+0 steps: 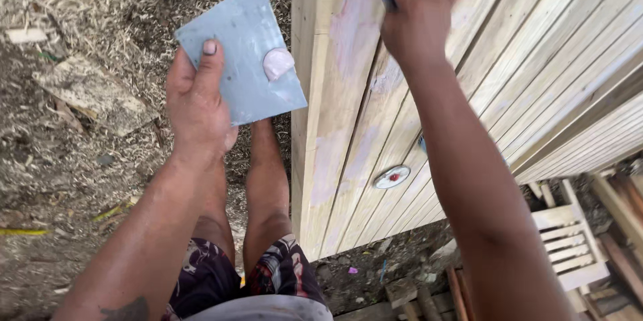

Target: The person applies wood filler to a wooden furniture frame using an applicator and pieces of sandpaper. They scoop filler from a can and spread it into gaps across the wood surface.

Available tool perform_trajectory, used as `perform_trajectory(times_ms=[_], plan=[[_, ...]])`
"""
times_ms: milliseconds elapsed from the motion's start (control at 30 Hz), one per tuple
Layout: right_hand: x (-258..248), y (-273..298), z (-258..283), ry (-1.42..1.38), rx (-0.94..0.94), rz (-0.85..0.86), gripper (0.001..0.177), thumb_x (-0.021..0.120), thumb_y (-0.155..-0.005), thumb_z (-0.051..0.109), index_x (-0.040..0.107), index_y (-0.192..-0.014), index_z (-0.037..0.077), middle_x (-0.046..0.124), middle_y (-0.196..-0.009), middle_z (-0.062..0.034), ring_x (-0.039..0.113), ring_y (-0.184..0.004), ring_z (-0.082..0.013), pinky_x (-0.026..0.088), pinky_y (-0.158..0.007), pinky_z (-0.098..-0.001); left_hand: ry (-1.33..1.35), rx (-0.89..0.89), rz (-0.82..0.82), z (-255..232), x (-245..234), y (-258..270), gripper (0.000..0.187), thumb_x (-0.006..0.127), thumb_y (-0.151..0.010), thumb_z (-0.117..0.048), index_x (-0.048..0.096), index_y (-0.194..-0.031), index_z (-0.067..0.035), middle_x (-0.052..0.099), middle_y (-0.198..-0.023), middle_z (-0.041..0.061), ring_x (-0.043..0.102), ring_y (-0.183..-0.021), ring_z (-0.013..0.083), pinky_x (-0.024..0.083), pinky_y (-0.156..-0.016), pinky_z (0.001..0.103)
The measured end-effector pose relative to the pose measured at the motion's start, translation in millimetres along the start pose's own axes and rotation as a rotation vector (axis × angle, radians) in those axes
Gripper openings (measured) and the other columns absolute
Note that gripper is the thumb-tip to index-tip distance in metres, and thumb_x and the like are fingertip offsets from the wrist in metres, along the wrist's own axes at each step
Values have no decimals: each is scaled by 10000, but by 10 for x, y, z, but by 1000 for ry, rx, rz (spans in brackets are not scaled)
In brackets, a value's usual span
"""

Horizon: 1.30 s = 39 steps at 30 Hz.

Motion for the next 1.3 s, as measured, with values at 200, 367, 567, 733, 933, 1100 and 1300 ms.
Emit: perform_trajectory(times_ms=[200, 367, 567, 733, 933, 1100, 1300], plan=[[264, 202, 373, -98, -32, 108, 569, 715, -650, 76, 699, -1216, 127, 633, -1191, -48, 592, -1125, -265, 388, -990, -528, -51, -41, 1, -97, 79, 79, 348, 554, -1132, -277, 539, -1352, -8, 649, -1241, 81, 652, -1148, 158, 563, -1022, 339], [226, 1065, 695, -135, 14, 278, 676, 782, -610, 106, 692, -1280, 133, 646, -1202, -31, 596, -1157, -260, 372, -1011, -526, -43, -82, -6, -73, 189, 47, 354, 548, -1126, -276, 550, -1359, -9, 651, -1272, 88, 653, -1161, 170, 561, -1028, 347], [-104, 1433, 793, -785, 846, 200, 424, 741, -854, -19, 724, -1265, 86, 738, -1105, -90, 679, -950, -193, 503, -907, -428, -19, -71, 143, 20, 378, 152, 349, 531, -1139, -300, 529, -1372, -40, 627, -1278, 65, 616, -1191, 165, 535, -1070, 348], [-1008, 1336, 1106, -1809, 969, -419, 387, 655, -869, -114, 689, -1250, -54, 704, -1202, -192, 712, -1102, -287, 568, -1035, -420, -500, 151, 196, 231, 632, 215, 389, 483, -1175, -321, 570, -1371, 3, 637, -1252, 62, 588, -1168, 130, 482, -1093, 297], [-1359, 1100, 1158, -925, 562, 19, 397, 633, -867, -145, 711, -1228, -1, 614, -1353, -198, 663, -1170, -268, 574, -957, -364, -132, 77, 206, 441, 874, 169, 403, 561, -1140, -277, 519, -1383, 41, 631, -1283, 66, 589, -1178, 125, 499, -1075, 302], [-1771, 1052, 850, -328, 256, -94, 426, 714, -795, -106, 733, -1179, 78, 695, -1239, -89, 670, -1153, -300, 525, -962, -408, -355, 70, 301, 364, 1011, 34, 374, 534, -1136, -266, 547, -1368, 27, 665, -1214, 70, 609, -1108, 112, 516, -1002, 281], [-1931, 913, 907, -214, 54, 64, 506, 734, -686, 17, 748, -1184, 100, 718, -1226, -37, 675, -1140, -248, 456, -940, -439, -515, 82, 376, 511, 1339, 170, 363, 504, -1149, -289, 585, -1354, -1, 702, -1181, 69, 632, -1094, 99, 546, -971, 281]])
Point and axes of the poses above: each hand's wrist, its own y-axis away from the middle knuckle, its own x-axis out of the palm, z = x × y, the point moved 2 cm from there along -y, towards the middle knuckle
